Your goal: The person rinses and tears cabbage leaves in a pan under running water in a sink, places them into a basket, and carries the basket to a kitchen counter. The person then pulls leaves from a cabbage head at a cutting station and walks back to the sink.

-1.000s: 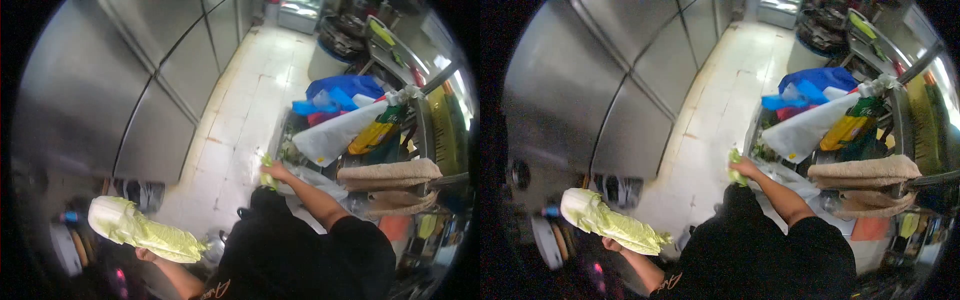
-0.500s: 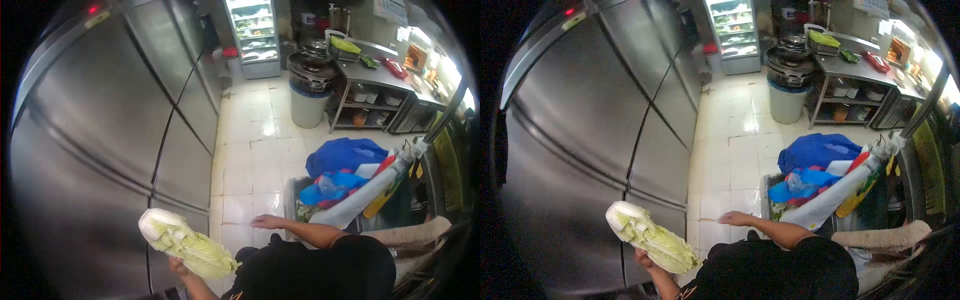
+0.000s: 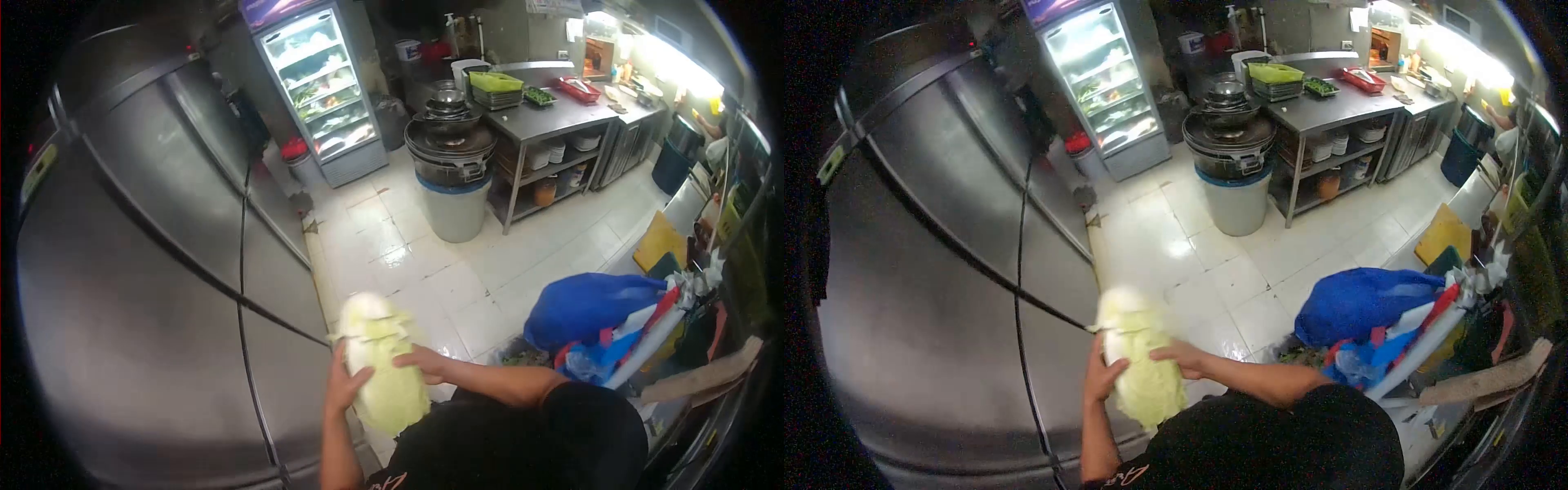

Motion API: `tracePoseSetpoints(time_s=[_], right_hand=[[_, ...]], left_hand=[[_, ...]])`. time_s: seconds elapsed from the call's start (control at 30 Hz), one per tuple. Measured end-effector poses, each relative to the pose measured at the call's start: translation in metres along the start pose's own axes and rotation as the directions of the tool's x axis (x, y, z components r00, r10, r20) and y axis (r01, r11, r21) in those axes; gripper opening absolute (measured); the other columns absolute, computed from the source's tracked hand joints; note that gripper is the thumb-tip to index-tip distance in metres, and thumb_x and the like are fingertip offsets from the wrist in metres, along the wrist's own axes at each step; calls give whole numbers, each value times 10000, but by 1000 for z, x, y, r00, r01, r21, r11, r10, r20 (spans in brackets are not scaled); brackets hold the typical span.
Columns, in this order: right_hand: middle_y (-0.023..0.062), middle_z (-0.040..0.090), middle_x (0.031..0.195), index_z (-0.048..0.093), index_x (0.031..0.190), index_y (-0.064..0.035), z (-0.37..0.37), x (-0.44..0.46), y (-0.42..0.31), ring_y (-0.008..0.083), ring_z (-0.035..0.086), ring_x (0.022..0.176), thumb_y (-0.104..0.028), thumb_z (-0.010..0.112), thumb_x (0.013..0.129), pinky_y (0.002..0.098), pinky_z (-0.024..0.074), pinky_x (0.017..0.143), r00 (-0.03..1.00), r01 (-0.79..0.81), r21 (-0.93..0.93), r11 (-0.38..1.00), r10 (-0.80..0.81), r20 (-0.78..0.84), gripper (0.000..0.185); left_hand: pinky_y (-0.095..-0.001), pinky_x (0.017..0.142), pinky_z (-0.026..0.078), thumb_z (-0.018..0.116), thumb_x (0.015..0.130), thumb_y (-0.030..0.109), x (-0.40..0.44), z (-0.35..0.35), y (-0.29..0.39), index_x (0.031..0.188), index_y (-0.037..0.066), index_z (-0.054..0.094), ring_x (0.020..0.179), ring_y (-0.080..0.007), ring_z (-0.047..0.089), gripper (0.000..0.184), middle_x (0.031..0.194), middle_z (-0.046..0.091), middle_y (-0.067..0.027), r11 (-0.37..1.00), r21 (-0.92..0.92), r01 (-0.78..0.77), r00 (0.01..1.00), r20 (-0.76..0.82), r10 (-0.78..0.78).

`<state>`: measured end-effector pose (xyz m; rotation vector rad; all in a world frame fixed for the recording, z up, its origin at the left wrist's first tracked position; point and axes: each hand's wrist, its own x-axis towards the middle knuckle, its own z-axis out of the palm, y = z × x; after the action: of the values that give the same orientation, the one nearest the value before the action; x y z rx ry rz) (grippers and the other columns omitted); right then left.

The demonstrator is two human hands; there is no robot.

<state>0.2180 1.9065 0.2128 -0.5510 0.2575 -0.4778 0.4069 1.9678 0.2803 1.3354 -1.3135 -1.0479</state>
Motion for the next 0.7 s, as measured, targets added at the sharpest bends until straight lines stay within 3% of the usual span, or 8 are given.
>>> tracePoseSetpoints(time_s=[0.07,0.2,0.37,0.47,0.53,0.6,0.63,0.7], right_hand=[[140,508,1189,362,1276,-22,-16,-2,-30,246,535,1059,-114,565,814,384,437,916,991,101,102,990,-91,-97,513],[144,532,1151,394,1244,-8,-53,5,-83,263,564,1012,-114,561,815,392,465,883,915,334,182,925,-272,-299,473],[144,550,1125,419,1218,-2,-129,45,-167,270,558,1017,-99,574,801,402,458,888,777,543,118,832,-444,-446,454],[155,530,1146,410,1222,6,-184,84,-231,289,535,1037,-127,563,801,409,431,912,688,610,24,792,-514,-511,467],[146,534,1133,418,1211,3,-212,118,-281,290,537,1026,-95,560,796,406,435,907,636,676,34,736,-560,-531,449],[141,533,1139,421,1212,-7,-239,151,-327,293,534,1028,-86,561,796,408,431,911,567,706,32,707,-539,-623,446],[135,535,1136,423,1212,-15,-253,170,-346,294,537,1024,-87,562,798,413,435,906,534,734,28,678,-552,-641,442],[122,540,1131,428,1210,-31,-283,210,-390,296,542,1014,-89,563,802,421,443,896,454,797,7,604,-590,-668,434]], left_hand=[[-321,940,366,696,711,142,61,14,12,1287,-26,335,1096,-216,463,700,1220,463,-156,992,-36,121,977,181,-113],[-318,969,329,656,763,184,157,58,-2,1309,-7,317,1145,-204,425,670,1244,451,-136,998,39,46,931,361,-57],[-344,888,403,533,864,251,271,56,-71,1339,101,338,1041,-205,518,534,1117,556,-107,895,-114,431,809,488,-327],[-352,816,449,559,843,301,325,15,-121,1304,77,388,948,-244,571,541,1001,608,-120,912,130,389,857,312,-410],[-365,837,446,590,804,391,338,-34,-181,1266,50,422,960,-296,574,599,1074,580,-198,793,570,215,948,73,-310],[-387,837,440,564,809,404,317,-87,-276,1204,2,470,1000,-322,558,571,1066,585,-200,685,639,350,930,-150,-336],[-404,829,443,551,811,376,297,-125,-364,1144,-17,506,978,-320,568,517,1031,594,-206,605,575,551,813,-206,-545],[-404,807,443,549,813,355,256,-155,-377,1103,-16,518,947,-313,570,471,997,595,-201,405,603,688,631,-220,-744]])
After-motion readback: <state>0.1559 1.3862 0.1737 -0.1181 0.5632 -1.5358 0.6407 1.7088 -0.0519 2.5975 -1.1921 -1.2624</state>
